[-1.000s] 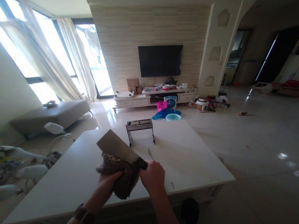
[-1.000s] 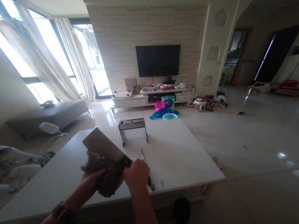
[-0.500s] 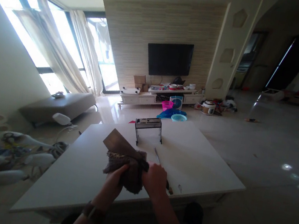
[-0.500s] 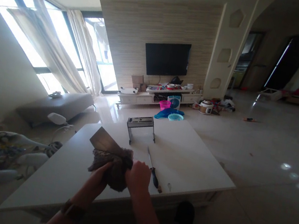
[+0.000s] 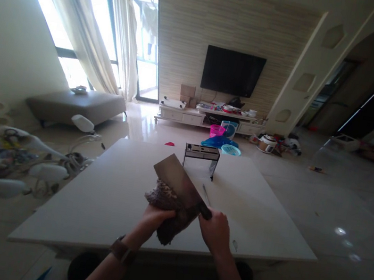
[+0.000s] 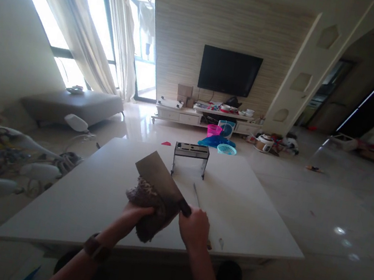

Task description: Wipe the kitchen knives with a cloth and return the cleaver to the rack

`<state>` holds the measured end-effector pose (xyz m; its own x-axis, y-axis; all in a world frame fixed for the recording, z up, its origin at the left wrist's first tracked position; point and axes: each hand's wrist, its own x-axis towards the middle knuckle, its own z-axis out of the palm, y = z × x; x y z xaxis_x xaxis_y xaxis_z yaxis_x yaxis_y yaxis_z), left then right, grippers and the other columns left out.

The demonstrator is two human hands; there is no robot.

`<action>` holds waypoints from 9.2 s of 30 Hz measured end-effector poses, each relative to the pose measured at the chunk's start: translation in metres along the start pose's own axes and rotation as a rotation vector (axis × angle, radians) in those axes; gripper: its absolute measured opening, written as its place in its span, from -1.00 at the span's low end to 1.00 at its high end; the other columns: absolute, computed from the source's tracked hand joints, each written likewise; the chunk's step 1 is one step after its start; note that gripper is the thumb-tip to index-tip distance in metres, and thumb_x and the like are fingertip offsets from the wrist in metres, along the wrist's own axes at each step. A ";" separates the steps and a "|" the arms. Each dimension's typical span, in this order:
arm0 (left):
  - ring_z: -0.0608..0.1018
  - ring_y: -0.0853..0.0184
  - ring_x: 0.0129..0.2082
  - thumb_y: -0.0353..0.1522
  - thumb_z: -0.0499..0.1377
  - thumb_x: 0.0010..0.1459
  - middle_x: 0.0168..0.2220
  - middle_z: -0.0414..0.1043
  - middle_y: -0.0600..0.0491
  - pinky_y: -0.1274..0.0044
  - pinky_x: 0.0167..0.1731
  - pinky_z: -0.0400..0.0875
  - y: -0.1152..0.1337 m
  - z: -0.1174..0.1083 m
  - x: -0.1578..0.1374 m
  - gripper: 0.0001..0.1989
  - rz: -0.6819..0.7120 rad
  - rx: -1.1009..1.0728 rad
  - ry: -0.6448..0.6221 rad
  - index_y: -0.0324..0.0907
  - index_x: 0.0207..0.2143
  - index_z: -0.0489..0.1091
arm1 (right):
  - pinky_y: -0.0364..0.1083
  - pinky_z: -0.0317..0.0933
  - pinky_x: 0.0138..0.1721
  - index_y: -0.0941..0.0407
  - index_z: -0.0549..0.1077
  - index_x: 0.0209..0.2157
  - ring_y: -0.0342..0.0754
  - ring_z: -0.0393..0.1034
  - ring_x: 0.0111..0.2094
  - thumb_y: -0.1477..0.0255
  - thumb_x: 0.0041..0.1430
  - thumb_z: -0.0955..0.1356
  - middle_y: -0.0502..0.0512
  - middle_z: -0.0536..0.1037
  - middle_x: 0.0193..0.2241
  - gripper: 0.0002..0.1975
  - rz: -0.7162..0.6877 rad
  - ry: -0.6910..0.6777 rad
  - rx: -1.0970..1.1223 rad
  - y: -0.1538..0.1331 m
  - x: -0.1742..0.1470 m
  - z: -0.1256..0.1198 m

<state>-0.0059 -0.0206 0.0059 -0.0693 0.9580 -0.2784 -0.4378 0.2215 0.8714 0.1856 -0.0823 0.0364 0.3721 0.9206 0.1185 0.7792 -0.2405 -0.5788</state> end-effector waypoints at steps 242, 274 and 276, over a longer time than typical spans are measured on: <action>0.67 0.28 -0.26 -0.52 0.35 -0.09 -0.29 0.65 -0.01 0.46 -0.12 0.60 0.053 -0.043 0.037 -0.75 0.018 -0.378 0.155 -0.24 -0.27 0.53 | -0.09 -0.10 -0.43 0.07 0.55 -0.56 -0.07 0.27 -0.52 0.38 -0.02 0.35 0.09 0.51 -0.60 -0.86 -0.165 -0.021 -0.146 0.018 0.007 0.010; 0.65 0.27 -0.31 -0.53 0.42 -0.21 -0.30 0.65 0.01 0.47 -0.20 0.60 0.038 -0.023 0.023 -0.73 0.059 -0.368 0.104 -0.24 -0.36 0.56 | -0.08 -0.08 -0.43 0.09 0.44 -0.60 -0.14 0.03 -0.55 0.35 -0.03 0.34 -0.02 0.31 -0.67 -0.84 -0.114 0.009 0.007 0.009 0.002 0.021; 0.65 0.27 -0.30 -0.52 0.42 -0.21 -0.32 0.64 0.02 0.46 -0.18 0.60 0.041 -0.025 0.024 -0.74 0.082 -0.372 0.112 -0.22 -0.38 0.55 | -0.08 -0.09 -0.43 0.09 0.44 -0.61 -0.14 0.02 -0.55 0.35 -0.02 0.33 -0.02 0.32 -0.67 -0.83 -0.115 0.009 0.001 0.009 0.002 0.019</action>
<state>-0.0476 0.0074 0.0250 -0.2061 0.9393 -0.2744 -0.7200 0.0443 0.6926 0.1836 -0.0765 0.0160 0.2854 0.9391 0.1915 0.8165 -0.1336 -0.5617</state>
